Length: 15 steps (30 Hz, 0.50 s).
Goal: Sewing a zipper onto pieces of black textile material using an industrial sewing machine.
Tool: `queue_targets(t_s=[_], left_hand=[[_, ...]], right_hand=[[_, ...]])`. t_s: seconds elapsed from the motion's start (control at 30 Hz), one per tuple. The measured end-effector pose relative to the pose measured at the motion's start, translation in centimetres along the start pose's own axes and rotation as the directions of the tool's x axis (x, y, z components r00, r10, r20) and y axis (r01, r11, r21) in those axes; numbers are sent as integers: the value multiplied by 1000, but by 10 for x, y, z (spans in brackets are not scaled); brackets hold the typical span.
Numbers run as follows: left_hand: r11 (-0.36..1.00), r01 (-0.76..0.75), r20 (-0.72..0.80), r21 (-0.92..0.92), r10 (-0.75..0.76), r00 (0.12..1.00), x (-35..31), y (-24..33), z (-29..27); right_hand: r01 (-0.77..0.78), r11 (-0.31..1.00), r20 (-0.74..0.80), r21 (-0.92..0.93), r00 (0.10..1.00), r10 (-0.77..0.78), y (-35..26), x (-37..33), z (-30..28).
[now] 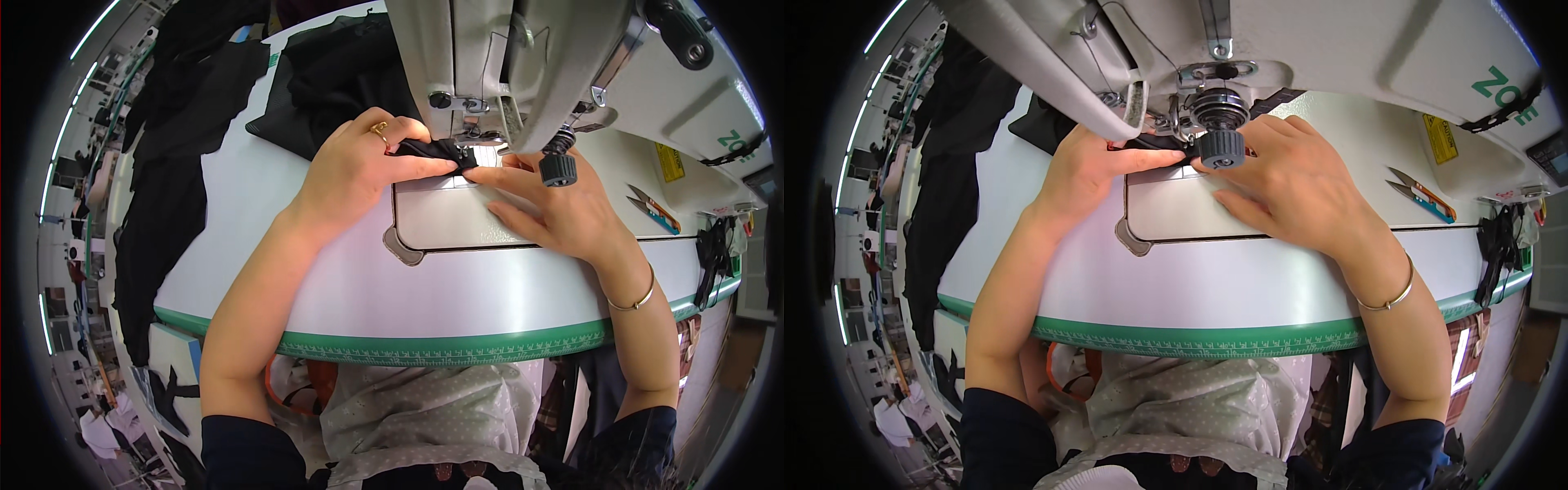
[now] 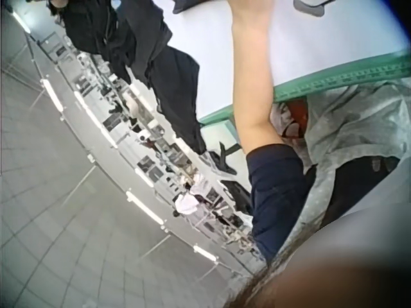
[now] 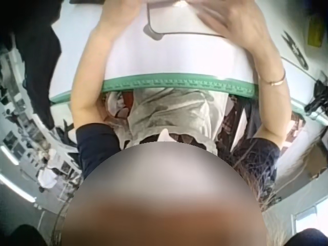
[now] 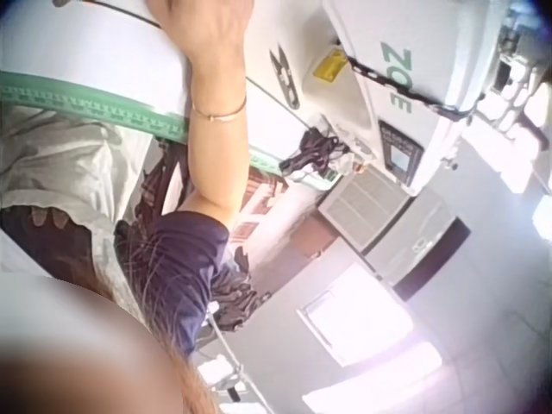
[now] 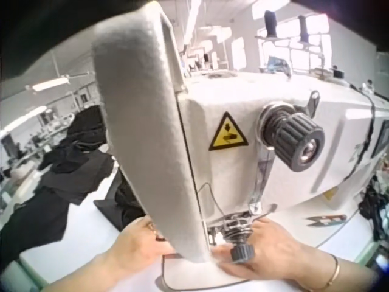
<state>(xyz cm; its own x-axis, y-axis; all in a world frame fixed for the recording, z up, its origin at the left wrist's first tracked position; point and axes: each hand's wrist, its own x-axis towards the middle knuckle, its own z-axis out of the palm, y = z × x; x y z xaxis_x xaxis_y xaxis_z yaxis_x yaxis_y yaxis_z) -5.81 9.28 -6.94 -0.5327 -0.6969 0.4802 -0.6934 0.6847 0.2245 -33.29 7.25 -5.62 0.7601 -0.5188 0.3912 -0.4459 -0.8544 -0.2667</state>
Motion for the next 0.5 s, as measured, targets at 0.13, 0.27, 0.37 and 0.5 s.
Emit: queue_targets(t_s=[0.13,0.27,0.37,0.5], left_hand=[[984,-91,-22,153,95,995,0,2,-3],[994,-34,2,103,33,999,-1,5,-4],[971,-117,-16,207,123,992,0,4,-5],[968,-126,1,217,128,992,0,5,-7]], right_hand=[[25,999,-75,46,997,-22,3,0,3],[51,999,-133,-2,990,-51,3,-1,6],[55,998,-124,-35,991,-59,-1,2,9],[74,994,-152,-75,985,-85,-1,4,11]])
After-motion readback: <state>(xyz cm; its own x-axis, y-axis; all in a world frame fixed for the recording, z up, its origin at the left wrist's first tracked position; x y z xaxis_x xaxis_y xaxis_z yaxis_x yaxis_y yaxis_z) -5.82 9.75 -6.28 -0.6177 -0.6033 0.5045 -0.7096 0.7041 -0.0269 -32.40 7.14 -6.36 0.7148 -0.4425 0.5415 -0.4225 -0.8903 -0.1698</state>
